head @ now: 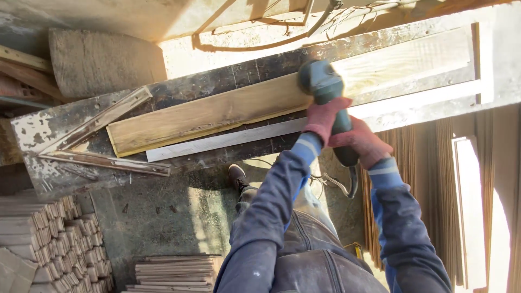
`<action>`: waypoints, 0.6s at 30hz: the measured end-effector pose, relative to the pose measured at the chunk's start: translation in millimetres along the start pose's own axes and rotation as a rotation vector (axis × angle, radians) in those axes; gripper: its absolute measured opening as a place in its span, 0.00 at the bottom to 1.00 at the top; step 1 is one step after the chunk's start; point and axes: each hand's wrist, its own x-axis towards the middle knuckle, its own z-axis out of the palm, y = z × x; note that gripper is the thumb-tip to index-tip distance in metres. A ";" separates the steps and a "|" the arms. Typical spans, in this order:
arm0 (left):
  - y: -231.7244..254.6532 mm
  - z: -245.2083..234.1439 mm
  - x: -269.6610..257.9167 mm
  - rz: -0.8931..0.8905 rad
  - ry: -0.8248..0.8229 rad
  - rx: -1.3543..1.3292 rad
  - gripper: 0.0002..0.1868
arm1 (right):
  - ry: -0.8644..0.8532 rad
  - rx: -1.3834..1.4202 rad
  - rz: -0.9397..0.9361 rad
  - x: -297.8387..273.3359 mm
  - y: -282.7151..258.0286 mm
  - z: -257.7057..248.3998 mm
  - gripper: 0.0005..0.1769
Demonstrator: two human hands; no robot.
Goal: Sanding a wooden plank using a handheld angle grinder with a sanding disc attachment.
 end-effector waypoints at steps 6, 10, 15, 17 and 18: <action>-7.9 35.9 12.8 0.006 -0.038 -0.083 0.42 | 0.003 -0.137 -0.102 27.8 36.7 -38.2 0.39; -6.0 -6.3 -4.0 0.019 0.018 -0.169 0.42 | -0.020 -0.098 -0.099 10.7 20.7 2.7 0.36; -22.9 -88.6 -7.0 0.038 0.067 -0.275 0.42 | -0.094 -0.153 -0.137 -0.4 4.7 82.4 0.35; -30.0 -128.5 -9.0 0.053 0.085 -0.340 0.41 | -0.122 -0.155 -0.153 -4.1 1.4 122.9 0.34; -34.8 -147.0 -10.9 0.057 0.087 -0.385 0.39 | -0.132 -0.139 -0.154 -7.6 1.0 142.3 0.34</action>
